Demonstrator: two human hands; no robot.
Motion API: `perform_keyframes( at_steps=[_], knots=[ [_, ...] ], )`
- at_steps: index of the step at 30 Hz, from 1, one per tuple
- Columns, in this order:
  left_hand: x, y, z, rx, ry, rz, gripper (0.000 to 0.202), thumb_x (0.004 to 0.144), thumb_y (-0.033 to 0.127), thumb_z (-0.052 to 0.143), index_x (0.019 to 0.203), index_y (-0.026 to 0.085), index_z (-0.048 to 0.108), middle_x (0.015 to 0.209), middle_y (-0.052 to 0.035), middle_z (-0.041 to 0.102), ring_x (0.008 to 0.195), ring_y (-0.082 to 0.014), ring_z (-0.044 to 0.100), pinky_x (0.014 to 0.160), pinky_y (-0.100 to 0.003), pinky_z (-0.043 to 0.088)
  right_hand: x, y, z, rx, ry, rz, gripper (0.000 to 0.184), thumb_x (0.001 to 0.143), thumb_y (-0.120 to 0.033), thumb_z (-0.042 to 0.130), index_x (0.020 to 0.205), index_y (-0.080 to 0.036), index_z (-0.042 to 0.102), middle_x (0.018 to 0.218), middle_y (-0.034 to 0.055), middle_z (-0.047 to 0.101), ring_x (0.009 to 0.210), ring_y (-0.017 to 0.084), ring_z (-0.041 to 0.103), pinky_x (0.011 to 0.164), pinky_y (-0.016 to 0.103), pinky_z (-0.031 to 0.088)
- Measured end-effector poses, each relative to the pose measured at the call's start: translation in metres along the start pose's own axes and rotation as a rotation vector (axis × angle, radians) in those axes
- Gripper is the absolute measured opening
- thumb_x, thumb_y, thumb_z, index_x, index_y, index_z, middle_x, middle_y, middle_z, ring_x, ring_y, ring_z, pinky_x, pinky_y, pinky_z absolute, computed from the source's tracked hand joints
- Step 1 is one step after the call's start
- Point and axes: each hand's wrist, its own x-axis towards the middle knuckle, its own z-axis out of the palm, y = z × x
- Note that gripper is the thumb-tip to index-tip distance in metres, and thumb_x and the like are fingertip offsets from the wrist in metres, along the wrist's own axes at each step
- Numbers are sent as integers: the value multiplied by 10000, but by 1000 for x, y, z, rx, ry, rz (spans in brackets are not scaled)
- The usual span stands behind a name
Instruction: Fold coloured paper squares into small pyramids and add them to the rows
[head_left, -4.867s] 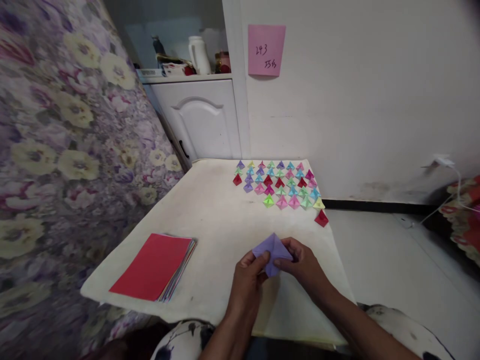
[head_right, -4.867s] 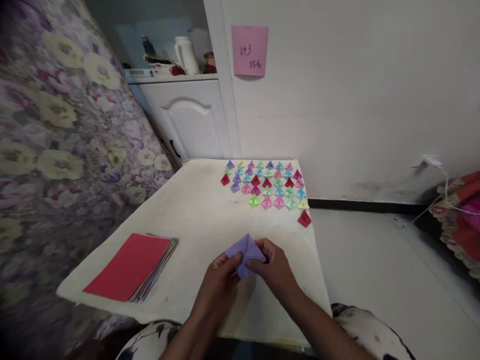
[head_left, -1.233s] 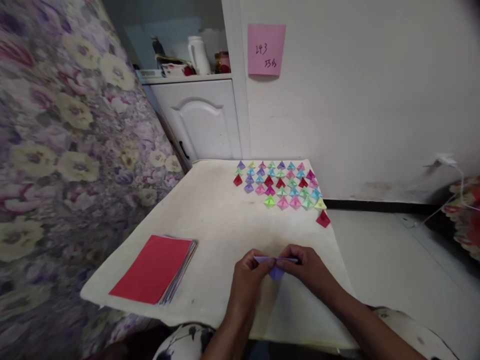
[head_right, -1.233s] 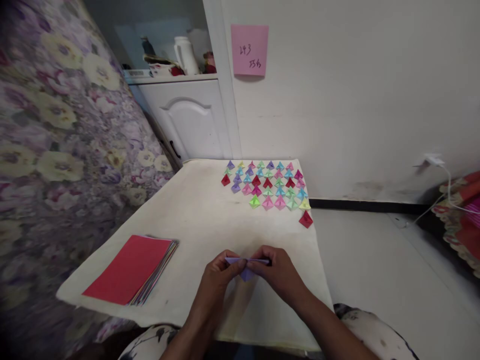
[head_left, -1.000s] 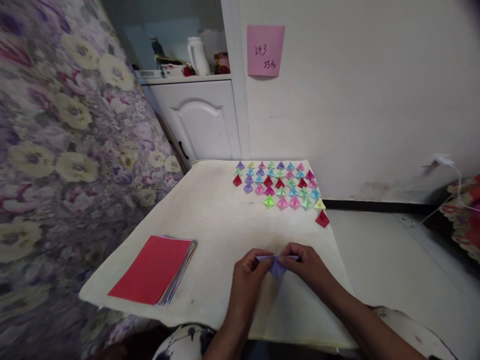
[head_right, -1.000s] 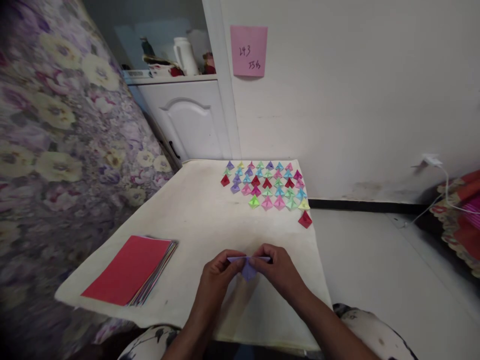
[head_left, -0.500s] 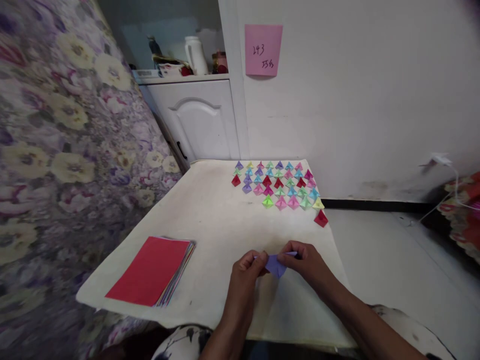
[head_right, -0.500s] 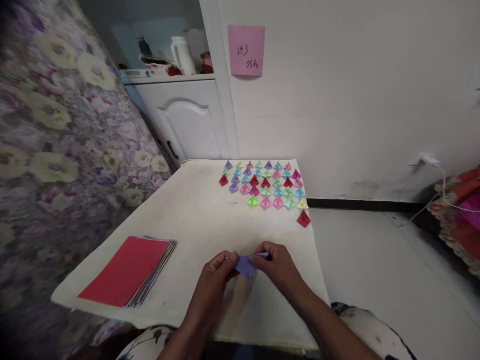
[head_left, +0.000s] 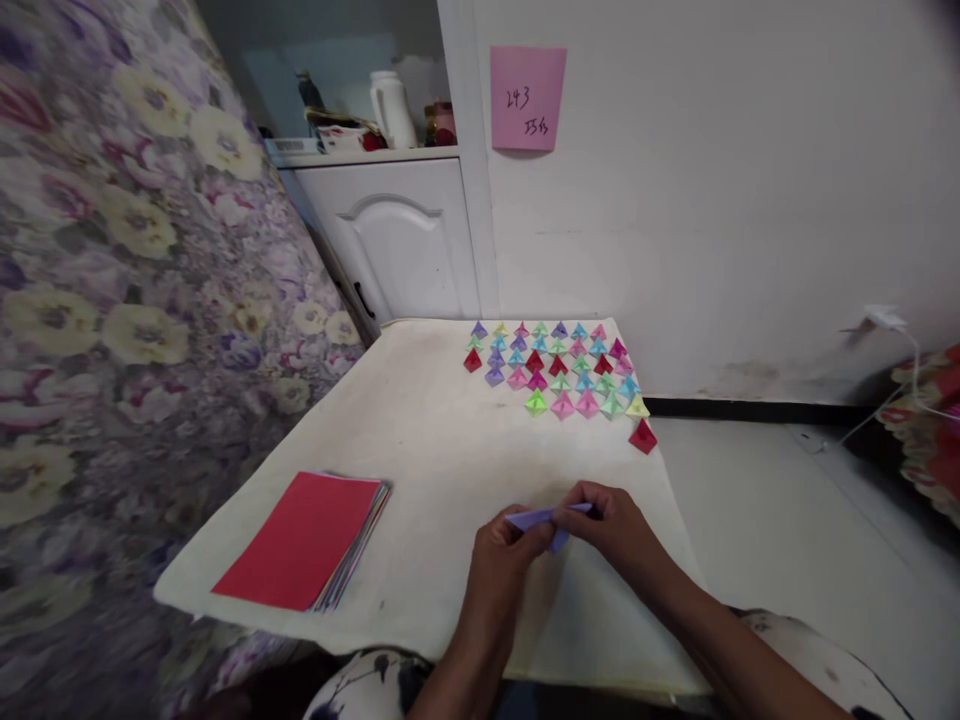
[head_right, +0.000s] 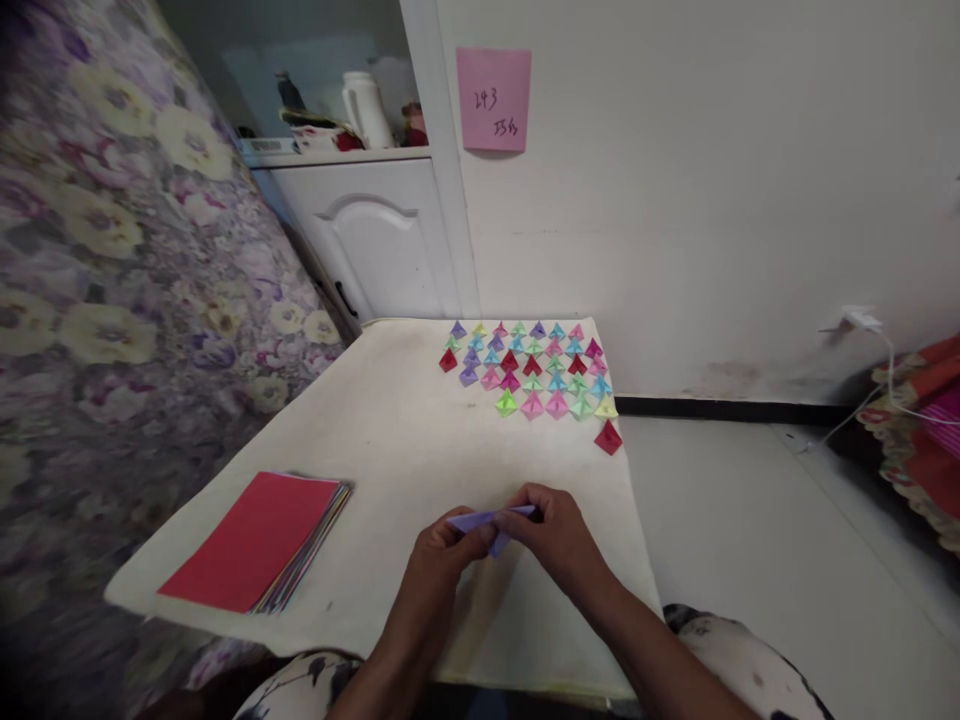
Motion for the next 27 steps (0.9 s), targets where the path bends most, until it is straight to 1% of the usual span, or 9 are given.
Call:
perform_keyframes(
  at_steps=[3, 5, 7, 11, 14, 17, 19, 22, 27],
  knots=[
    [0, -2, 0, 11, -53, -16, 167, 618, 271, 708, 693, 130, 657, 617, -23, 637, 603, -131, 550, 597, -230, 389, -1, -4, 0, 27, -6, -14, 164, 693, -290, 636, 618, -159, 570, 541, -28, 554, 528, 103, 479, 508, 208, 364],
    [0, -1, 0, 49, -70, -16, 185, 647, 284, 688, 735, 123, 664, 635, -42, 655, 607, -145, 580, 584, -235, 395, -2, -7, 0, 32, -5, -20, 172, 696, -301, 634, 619, -163, 564, 546, -27, 563, 538, 111, 499, 515, 213, 380],
    [-1, 0, 0, 93, -59, -4, 191, 675, 296, 664, 755, 124, 664, 647, -50, 666, 610, -155, 600, 563, -232, 396, -4, -10, 0, 9, 9, -28, 174, 694, -311, 637, 626, -168, 566, 559, -24, 571, 554, 120, 516, 525, 218, 393],
    [-3, 3, 1, 186, -21, 37, 152, 671, 268, 661, 735, 130, 657, 616, -46, 668, 603, -159, 601, 540, -228, 407, -8, -16, 1, -92, 49, -91, 140, 718, -299, 620, 660, -178, 580, 606, -14, 586, 590, 128, 529, 545, 224, 409],
    [-4, 4, 1, 205, 0, 48, 133, 669, 254, 657, 730, 136, 650, 611, -38, 664, 603, -158, 597, 528, -225, 414, -11, -18, 1, -183, 110, -206, 61, 724, -242, 617, 756, -193, 603, 699, 0, 592, 625, 132, 524, 567, 236, 418],
    [-5, 5, 2, 241, 39, 64, 115, 678, 254, 649, 719, 147, 641, 608, -26, 658, 614, -158, 605, 527, -218, 415, -12, -16, 1, -309, 197, -418, 142, 722, -164, 609, 854, -214, 626, 854, 30, 564, 745, 154, 527, 642, 266, 435],
    [-6, 6, 2, 274, 58, 66, 113, 691, 263, 639, 713, 153, 634, 583, -14, 644, 602, -154, 607, 522, -213, 411, -12, -13, 2, -374, 218, -526, 159, 742, -138, 583, 861, -225, 640, 889, 40, 538, 809, 168, 521, 684, 285, 441],
    [-7, 7, 4, 281, 64, 48, 124, 700, 276, 632, 716, 154, 628, 537, 4, 615, 549, -143, 601, 495, -205, 400, -12, -9, 3, -453, 246, -597, 174, 762, -127, 560, 849, -240, 658, 906, 48, 522, 812, 175, 510, 679, 299, 444],
    [-6, 7, 5, 213, 55, 38, 104, 677, 250, 642, 701, 150, 632, 572, -2, 627, 543, -149, 621, 519, -221, 438, -11, -6, 2, -576, 282, -654, 206, 785, -123, 535, 855, -262, 668, 945, 55, 520, 795, 179, 495, 661, 310, 440]
  ],
)
